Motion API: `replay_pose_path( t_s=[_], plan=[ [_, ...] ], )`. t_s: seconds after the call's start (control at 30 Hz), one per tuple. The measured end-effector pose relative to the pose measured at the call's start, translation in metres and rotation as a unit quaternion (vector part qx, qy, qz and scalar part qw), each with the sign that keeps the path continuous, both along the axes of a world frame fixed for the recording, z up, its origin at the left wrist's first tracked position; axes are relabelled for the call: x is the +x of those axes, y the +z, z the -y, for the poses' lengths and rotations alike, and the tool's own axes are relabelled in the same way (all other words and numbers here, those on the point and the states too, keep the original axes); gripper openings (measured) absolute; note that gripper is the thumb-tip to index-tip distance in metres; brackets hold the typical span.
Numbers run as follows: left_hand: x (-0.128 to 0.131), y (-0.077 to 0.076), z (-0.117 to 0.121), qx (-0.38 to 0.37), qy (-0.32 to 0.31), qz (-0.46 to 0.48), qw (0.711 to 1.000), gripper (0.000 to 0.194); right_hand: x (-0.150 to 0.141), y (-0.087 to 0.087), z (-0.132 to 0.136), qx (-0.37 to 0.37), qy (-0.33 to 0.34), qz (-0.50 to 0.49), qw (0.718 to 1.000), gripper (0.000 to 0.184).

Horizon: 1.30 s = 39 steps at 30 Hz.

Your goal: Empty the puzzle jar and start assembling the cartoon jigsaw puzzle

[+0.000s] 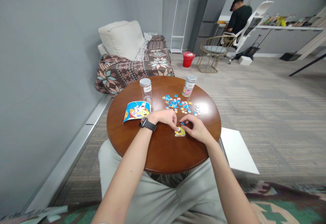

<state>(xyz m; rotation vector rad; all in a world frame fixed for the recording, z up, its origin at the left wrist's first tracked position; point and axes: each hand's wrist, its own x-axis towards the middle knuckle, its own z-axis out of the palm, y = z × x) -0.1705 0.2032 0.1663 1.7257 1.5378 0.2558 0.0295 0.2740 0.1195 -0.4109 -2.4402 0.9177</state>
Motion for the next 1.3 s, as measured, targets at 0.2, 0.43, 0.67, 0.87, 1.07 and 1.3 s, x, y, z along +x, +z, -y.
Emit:
replay_pose_path(
  t_s=[0.2, 0.43, 0.67, 0.87, 1.07, 1.3],
  plan=[
    [0.0, 0.001, 0.0, -0.001, 0.0, 0.001, 1.0, 0.036, -0.001, -0.001, 0.0, -0.008, -0.001, -0.019, 1.0, 0.018],
    [0.002, 0.002, 0.0, 0.0, 0.009, 0.002, 1.0, 0.035, -0.001, -0.002, -0.001, -0.019, -0.01, -0.021, 1.0, 0.016],
    [0.002, 0.003, 0.002, -0.006, -0.001, 0.002, 1.0, 0.031, 0.0, -0.005, -0.005, -0.072, -0.034, -0.027, 0.996, 0.026],
    [0.0, -0.001, 0.0, 0.044, 0.036, -0.011, 0.998, 0.025, 0.001, -0.009, -0.007, -0.102, -0.037, -0.027, 0.994, 0.027],
    [-0.002, -0.003, 0.0, 0.049, 0.017, -0.002, 0.999, 0.033, 0.001, -0.007, -0.007, -0.115, -0.041, -0.025, 0.992, 0.027],
    [-0.004, -0.008, -0.004, 0.059, 0.006, -0.009, 0.998, 0.035, 0.0, -0.003, -0.005, -0.116, -0.041, -0.023, 0.992, 0.027]
  ],
)
